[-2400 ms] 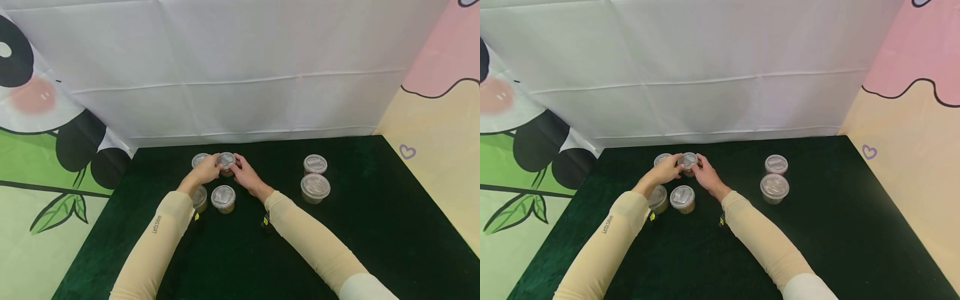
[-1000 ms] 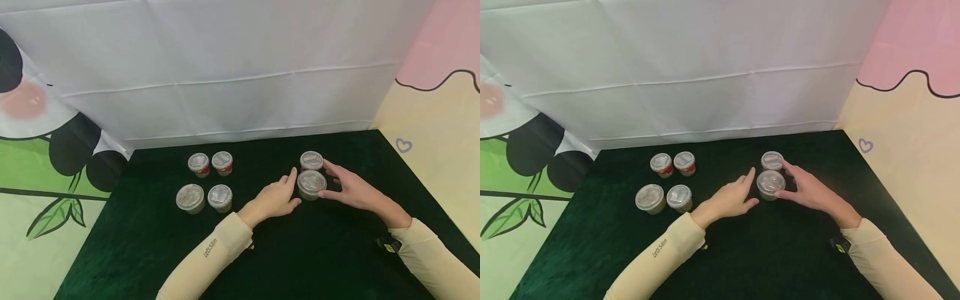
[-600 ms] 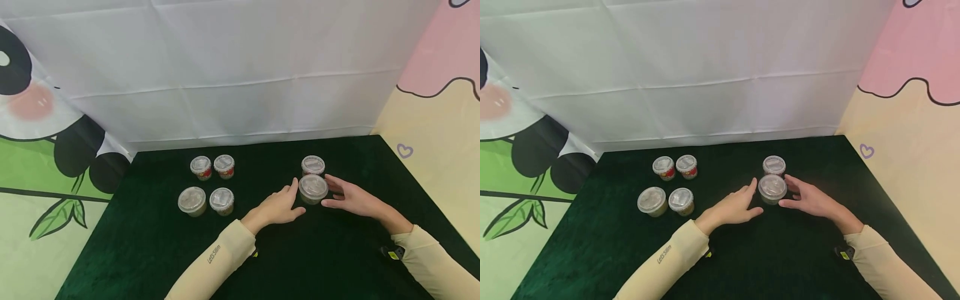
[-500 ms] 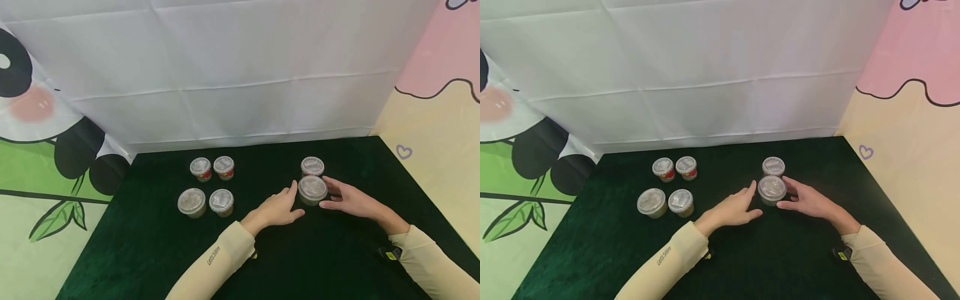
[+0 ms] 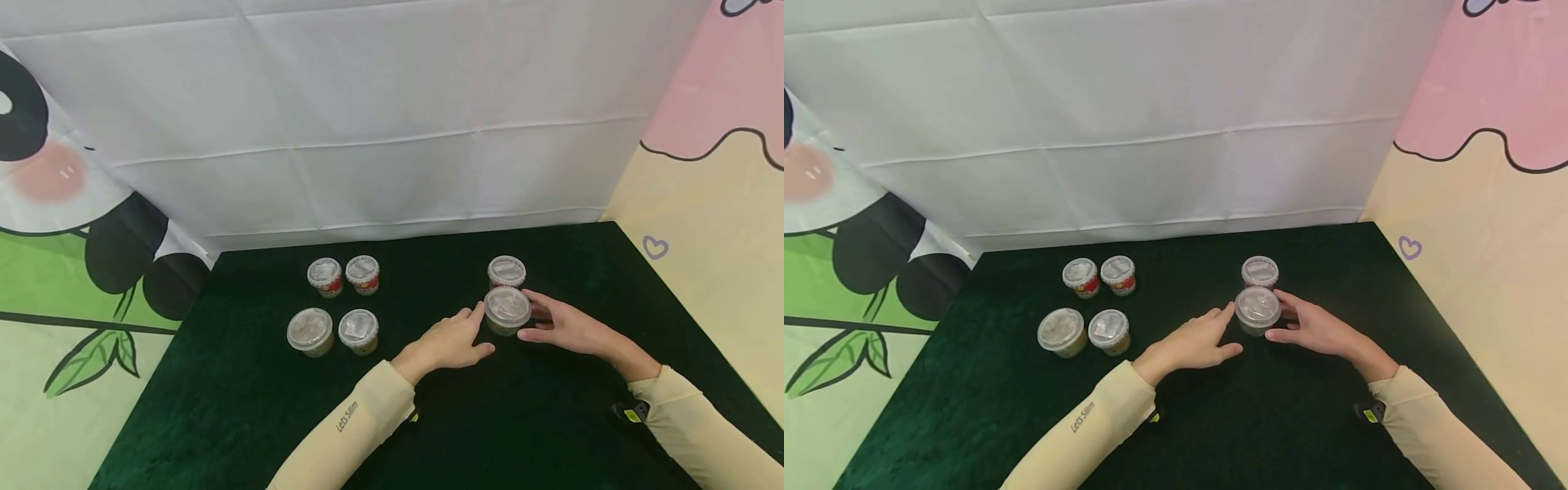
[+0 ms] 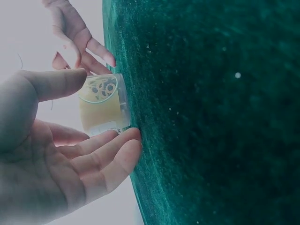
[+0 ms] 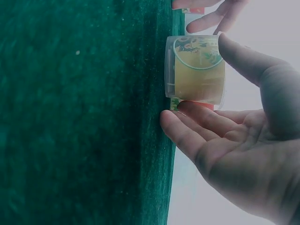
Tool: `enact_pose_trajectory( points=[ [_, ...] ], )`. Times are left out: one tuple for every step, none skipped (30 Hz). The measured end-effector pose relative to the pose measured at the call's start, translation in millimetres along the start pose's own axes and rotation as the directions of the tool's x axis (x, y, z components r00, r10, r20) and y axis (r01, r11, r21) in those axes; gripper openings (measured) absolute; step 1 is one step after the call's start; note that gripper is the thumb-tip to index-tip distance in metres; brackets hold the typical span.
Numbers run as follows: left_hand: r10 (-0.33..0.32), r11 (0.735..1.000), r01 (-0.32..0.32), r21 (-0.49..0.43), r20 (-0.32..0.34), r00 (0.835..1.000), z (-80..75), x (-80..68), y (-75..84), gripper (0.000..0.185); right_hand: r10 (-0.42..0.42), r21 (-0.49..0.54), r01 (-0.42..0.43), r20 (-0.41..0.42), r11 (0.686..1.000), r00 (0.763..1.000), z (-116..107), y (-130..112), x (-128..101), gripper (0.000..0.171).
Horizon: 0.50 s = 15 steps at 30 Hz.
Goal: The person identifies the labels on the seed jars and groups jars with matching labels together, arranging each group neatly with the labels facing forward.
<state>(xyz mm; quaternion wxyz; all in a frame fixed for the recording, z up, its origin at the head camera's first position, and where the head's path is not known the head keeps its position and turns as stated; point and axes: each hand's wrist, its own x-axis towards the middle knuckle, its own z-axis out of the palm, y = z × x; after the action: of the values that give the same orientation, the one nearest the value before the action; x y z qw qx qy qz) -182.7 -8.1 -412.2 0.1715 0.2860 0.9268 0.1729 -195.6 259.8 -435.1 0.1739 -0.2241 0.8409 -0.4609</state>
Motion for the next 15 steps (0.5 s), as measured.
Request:
enact_pose_trajectory(
  points=[
    [0.0, 1.0, 0.0, -0.004, 0.001, 1.0, -0.1, -0.3, -0.4, 0.08, 0.001, 0.001, -0.001, 0.001, 1.0, 1.0, -0.1, 0.2, 0.4, 0.086],
    [0.0, 1.0, 0.0, -0.007, 0.002, 1.0, 0.0, -0.5, -0.8, 0.08, 0.002, 0.001, -0.002, 0.0, 1.0, 1.0, -0.1, 0.6, 0.8, 0.086],
    [0.001, 1.0, 0.0, -0.008, 0.002, 1.0, 0.3, -0.6, -1.3, 0.079, 0.004, -0.001, -0.004, -0.001, 1.0, 1.0, -0.1, 1.1, 1.1, 0.086],
    [0.0, 1.0, 0.0, -0.009, 0.002, 1.0, 0.8, -0.6, -1.9, 0.079, 0.005, -0.005, -0.005, -0.002, 1.0, 1.0, 0.0, 1.7, 1.4, 0.086],
    [0.0, 1.0, 0.0, -0.01, 0.002, 1.0, 1.4, -0.5, -2.5, 0.079, 0.006, -0.008, -0.006, -0.003, 1.0, 1.0, 0.1, 2.4, 1.7, 0.086],
    [0.0, 1.0, 0.0, -0.009, 0.002, 1.0, 2.1, -0.2, -3.2, 0.079, 0.005, -0.012, -0.005, -0.005, 1.0, 1.0, 0.3, 3.0, 1.9, 0.085],
    [0.002, 1.0, -0.002, -0.01, 0.004, 1.0, 3.0, 0.1, -3.8, 0.078, 0.003, -0.015, -0.003, -0.007, 1.0, 1.0, 0.5, 3.7, 2.1, 0.084],
    [0.004, 1.0, -0.004, -0.009, 0.005, 1.0, 3.7, 0.4, -4.3, 0.078, 0.001, -0.019, -0.001, -0.008, 1.0, 1.0, 0.6, 4.4, 2.3, 0.083],
    [0.007, 1.0, -0.007, -0.009, 0.006, 1.0, 4.6, 0.7, -4.8, 0.077, -0.001, -0.021, 0.001, -0.009, 1.0, 1.0, 0.8, 4.7, 2.4, 0.082],
    [0.01, 1.0, -0.009, -0.009, 0.008, 1.0, 5.2, 0.8, -5.2, 0.077, -0.003, -0.022, 0.003, -0.011, 1.0, 1.0, 1.2, 4.8, 2.4, 0.081],
    [0.013, 1.0, -0.013, -0.01, 0.01, 1.0, 5.6, 0.8, -5.6, 0.077, -0.005, -0.022, 0.005, -0.012, 1.0, 1.0, 1.5, 4.6, 2.4, 0.08],
    [0.017, 1.0, -0.016, -0.012, 0.011, 1.0, 5.9, 0.9, -5.9, 0.076, -0.009, -0.022, 0.008, -0.013, 1.0, 1.0, 1.7, 4.4, 2.6, 0.078],
    [0.019, 1.0, -0.019, -0.016, 0.012, 1.0, 6.1, 0.8, -6.1, 0.076, -0.01, -0.022, 0.009, -0.013, 1.0, 1.0, 1.9, 4.2, 2.8, 0.077],
    [0.021, 1.0, -0.02, -0.019, 0.011, 1.0, 6.1, 0.6, -6.2, 0.075, -0.01, -0.021, 0.01, -0.014, 1.0, 1.0, 2.0, 3.8, 3.0, 0.076],
    [0.02, 1.0, -0.02, -0.022, 0.011, 1.0, 6.2, 0.5, -6.5, 0.075, -0.009, -0.02, 0.008, -0.014, 1.0, 1.0, 2.1, 3.3, 3.3, 0.075]
  ],
)
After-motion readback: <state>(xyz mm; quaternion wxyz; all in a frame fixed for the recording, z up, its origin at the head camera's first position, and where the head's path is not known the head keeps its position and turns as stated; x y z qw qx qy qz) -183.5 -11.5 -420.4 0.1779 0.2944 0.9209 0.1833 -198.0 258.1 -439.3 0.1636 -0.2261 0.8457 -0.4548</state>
